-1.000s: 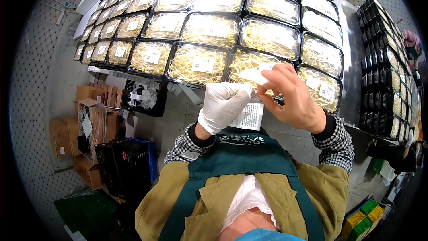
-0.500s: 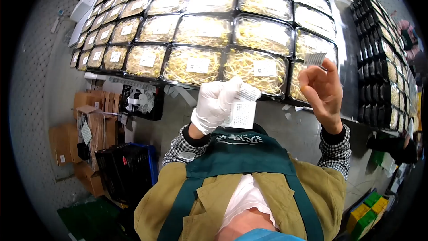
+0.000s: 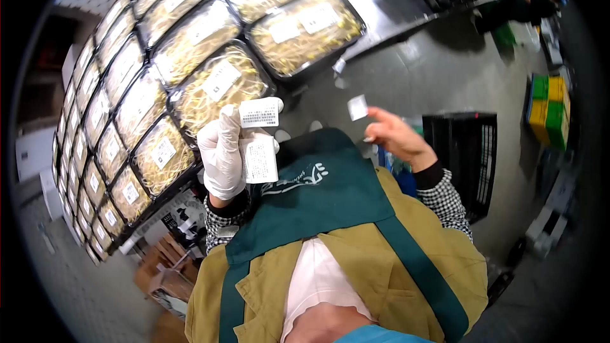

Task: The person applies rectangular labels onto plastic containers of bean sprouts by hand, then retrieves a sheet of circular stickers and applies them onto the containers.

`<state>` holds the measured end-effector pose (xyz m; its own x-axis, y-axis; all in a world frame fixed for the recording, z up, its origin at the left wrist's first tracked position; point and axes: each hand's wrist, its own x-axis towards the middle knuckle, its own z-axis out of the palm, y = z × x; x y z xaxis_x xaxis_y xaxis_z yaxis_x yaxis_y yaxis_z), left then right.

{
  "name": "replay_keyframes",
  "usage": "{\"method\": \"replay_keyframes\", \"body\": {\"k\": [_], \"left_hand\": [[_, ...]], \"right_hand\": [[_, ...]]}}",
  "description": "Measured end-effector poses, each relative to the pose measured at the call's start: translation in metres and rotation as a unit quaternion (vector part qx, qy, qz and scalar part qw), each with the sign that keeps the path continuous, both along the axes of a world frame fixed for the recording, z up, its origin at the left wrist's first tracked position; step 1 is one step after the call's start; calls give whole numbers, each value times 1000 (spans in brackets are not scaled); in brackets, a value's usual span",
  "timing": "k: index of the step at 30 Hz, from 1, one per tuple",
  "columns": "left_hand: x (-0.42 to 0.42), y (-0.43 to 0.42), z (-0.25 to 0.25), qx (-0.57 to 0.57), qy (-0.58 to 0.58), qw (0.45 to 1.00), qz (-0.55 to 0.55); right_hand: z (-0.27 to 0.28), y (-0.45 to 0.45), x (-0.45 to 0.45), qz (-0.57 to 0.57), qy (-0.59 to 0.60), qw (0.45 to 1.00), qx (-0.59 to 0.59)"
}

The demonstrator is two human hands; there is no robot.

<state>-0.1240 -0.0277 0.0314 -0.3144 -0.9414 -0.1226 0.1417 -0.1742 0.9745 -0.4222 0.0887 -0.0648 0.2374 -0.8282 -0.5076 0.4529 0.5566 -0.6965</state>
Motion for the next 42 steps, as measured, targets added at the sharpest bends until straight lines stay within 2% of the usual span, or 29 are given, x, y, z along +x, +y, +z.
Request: {"method": "replay_keyframes", "body": {"k": [1,2,3,4,5,7,9,11,12,13,14,15,16,17,18,19,21,23,25,28,30,32,33,36,39,40,41,42], "left_hand": [[-2,0,0,26,37,998,-33],[-4,0,-3,27,32,998,-53],[-6,1,-8,29,27,997,-71],[-8,1,-13,44,55,994,-89],[-14,4,-11,55,33,995,-82],[-17,7,-15,59,11,993,-106],[-18,7,-22,54,0,989,-138],[-23,7,-20,50,-26,986,-158],[-26,9,-13,49,-46,984,-162],[-30,11,-7,46,-63,984,-161],[-29,13,-10,60,-26,986,-156],[-28,12,-13,65,-25,985,-158],[-24,13,-14,75,-29,983,-164],[-21,13,-16,83,-31,981,-172],[-21,15,-18,78,-32,983,-165],[-27,20,-15,55,-111,983,-136],[-26,20,-8,51,-129,971,-196],[-21,21,-10,68,-83,972,-210],[-19,26,-8,100,-61,975,-189],[-9,26,-6,68,-56,974,-210],[2,27,-8,2,-67,977,-204],[12,26,-9,-34,-61,978,-195],[22,23,-14,-2,-29,978,-208],[31,21,-13,-87,-25,987,-137],[52,18,-8,-125,-98,980,-120],[55,16,-13,-138,-80,983,-91],[59,15,-13,-32,-32,995,-90],[63,14,-16,26,9,997,-73]], "right_hand": [[-22,18,14,26,19,998,47],[-60,44,25,66,111,991,24],[-86,69,35,114,250,961,31],[-103,87,44,77,292,953,-2],[-119,105,50,42,336,940,-36],[-98,105,55,94,470,877,-39],[-115,116,58,177,654,726,-120],[-139,126,49,297,758,581,-32],[-138,127,40,249,777,578,-13],[-136,127,27,217,754,617,54],[-136,126,15,55,620,782,30],[-136,128,10,-107,434,895,6],[-130,122,7,-160,312,936,-8],[-97,108,11,-209,236,948,47],[-79,98,14,-227,237,944,22],[-60,87,19,-240,238,941,-11],[0,59,34,-259,202,941,-77],[38,32,51,-236,220,928,-186],[63,5,68,-182,236,924,-239],[77,-30,91,-135,250,919,-274],[86,-45,106,-105,275,910,-293],[90,-56,117,-79,320,879,-345],[93,-62,123,-67,337,866,-364],[98,-80,137,-33,348,838,-418],[98,-97,150,-1,339,817,-466],[104,-99,161,-26,331,799,-502],[106,-108,163,-23,378,695,-611],[108,-118,165,-43,414,575,-704]]}}
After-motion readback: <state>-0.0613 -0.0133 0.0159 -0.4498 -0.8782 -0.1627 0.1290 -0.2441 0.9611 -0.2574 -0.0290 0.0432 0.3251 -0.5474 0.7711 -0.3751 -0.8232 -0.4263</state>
